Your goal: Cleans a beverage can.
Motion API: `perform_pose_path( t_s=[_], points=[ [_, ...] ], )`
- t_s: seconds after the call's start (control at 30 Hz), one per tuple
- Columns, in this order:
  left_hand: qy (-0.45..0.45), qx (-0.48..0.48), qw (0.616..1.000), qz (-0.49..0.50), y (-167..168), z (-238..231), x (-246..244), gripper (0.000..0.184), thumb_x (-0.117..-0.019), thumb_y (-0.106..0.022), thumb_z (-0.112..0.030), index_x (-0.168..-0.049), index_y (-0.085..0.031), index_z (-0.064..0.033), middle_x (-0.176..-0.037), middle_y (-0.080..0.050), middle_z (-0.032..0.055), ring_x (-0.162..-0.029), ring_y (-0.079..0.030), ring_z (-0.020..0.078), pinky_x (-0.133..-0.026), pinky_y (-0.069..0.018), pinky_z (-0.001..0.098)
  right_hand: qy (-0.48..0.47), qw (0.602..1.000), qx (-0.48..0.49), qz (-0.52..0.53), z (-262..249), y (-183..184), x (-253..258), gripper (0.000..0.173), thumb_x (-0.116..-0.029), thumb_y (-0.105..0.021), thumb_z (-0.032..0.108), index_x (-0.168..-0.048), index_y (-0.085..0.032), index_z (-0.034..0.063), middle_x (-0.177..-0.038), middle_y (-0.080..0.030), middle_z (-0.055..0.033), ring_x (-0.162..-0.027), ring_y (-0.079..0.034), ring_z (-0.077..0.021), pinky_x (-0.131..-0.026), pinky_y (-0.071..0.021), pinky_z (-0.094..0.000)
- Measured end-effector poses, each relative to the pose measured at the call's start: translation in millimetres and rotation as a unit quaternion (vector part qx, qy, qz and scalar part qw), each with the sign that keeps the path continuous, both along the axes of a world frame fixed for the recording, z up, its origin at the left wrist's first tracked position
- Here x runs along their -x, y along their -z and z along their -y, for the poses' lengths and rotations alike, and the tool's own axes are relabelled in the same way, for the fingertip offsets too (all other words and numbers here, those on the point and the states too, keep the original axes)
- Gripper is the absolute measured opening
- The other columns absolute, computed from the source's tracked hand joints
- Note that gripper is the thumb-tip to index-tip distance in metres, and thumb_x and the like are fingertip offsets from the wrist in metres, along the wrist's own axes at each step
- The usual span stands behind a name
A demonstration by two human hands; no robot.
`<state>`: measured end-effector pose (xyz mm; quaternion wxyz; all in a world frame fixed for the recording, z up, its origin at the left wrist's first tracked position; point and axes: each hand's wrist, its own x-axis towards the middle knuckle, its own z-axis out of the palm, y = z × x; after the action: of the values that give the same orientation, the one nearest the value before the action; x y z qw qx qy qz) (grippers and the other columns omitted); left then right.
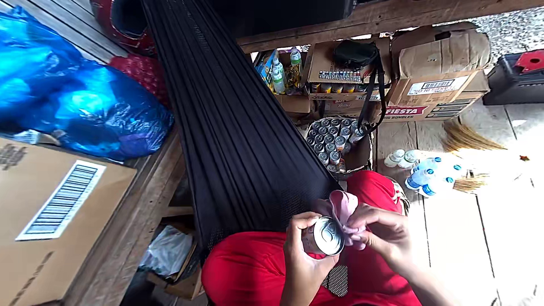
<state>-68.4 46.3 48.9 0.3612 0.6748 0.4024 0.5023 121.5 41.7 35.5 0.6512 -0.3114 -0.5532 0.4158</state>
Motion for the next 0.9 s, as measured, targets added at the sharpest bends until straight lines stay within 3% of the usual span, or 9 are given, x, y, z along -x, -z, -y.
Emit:
perform_pose_path(
  t_s=[0.17,0.37,0.6,0.73,0.83,0.9],
  points=[
    [-0.026,-0.057,0.997,-0.044,9.5,-10.2,-52.1,0.051,-0.0741,-0.088,-0.027,-0.115,-0.062,-0.0104,-0.118,-0.071,0.0021,-0.115,-0.064,0.0098,-0.102,-0.0497,0.0284,0.046,0.965,-0.117,0.229,-7.9,-11.5,-39.4,0.010,-0.1000,-0.063,0.017,-0.102,-0.072,0.0120,-0.099,-0.071,0.0012,-0.101,-0.064,-0.0052,-0.093,-0.0504,-0.0164],
    [-0.029,-0.073,0.996,-0.045,12.8,-28.1,-124.4,0.049,-0.0741,-0.087,-0.028,-0.113,-0.064,-0.0107,-0.117,-0.072,0.0020,-0.114,-0.065,0.0103,-0.102,-0.0498,0.0301,0.080,0.926,-0.181,0.320,-23.9,-15.1,-107.2,0.014,-0.1045,-0.054,0.014,-0.102,-0.068,0.0104,-0.100,-0.068,-0.0026,-0.102,-0.063,-0.0091,-0.097,-0.0479,-0.0180],
    [-0.034,-0.089,0.993,-0.064,9.0,-39.1,-195.6,0.048,-0.0716,-0.087,-0.021,-0.113,-0.066,-0.0086,-0.117,-0.073,0.0029,-0.113,-0.065,0.0103,-0.102,-0.0479,0.0327,0.154,0.904,-0.183,0.354,-37.1,-21.1,-169.8,0.014,-0.1014,-0.057,0.009,-0.100,-0.070,0.0100,-0.099,-0.072,-0.0028,-0.102,-0.066,-0.0090,-0.096,-0.0507,-0.0183],
    [-0.057,-0.092,0.987,-0.115,7.5,-35.3,-200.4,0.048,-0.0672,-0.087,-0.018,-0.110,-0.068,-0.0103,-0.116,-0.073,0.0018,-0.112,-0.065,0.0108,-0.099,-0.0465,0.0355,0.183,0.912,-0.113,0.350,-36.7,-21.7,-174.6,0.010,-0.0950,-0.063,0.013,-0.095,-0.073,0.0106,-0.093,-0.073,-0.0004,-0.095,-0.067,-0.0047,-0.090,-0.0515,-0.0149],
    [-0.070,-0.091,0.982,-0.148,10.8,-30.7,-181.9,0.049,-0.0641,-0.087,-0.016,-0.110,-0.071,-0.0105,-0.115,-0.074,0.0013,-0.111,-0.066,0.0122,-0.098,-0.0474,0.0374,0.223,0.909,-0.051,0.347,-30.9,-14.4,-151.6,0.010,-0.0879,-0.068,0.016,-0.091,-0.075,0.0106,-0.086,-0.073,0.0004,-0.087,-0.067,-0.0033,-0.083,-0.0519,-0.0140],
    [-0.071,-0.086,0.980,-0.164,12.8,-26.5,-161.0,0.048,-0.0641,-0.086,-0.016,-0.109,-0.071,-0.0106,-0.115,-0.074,0.0015,-0.110,-0.066,0.0127,-0.096,-0.0477,0.0378,0.224,0.914,-0.042,0.336,-24.1,-8.4,-126.5,0.009,-0.0876,-0.068,0.014,-0.091,-0.075,0.0100,-0.086,-0.073,-0.0002,-0.086,-0.067,-0.0035,-0.083,-0.0519,-0.0137]
  ],
)
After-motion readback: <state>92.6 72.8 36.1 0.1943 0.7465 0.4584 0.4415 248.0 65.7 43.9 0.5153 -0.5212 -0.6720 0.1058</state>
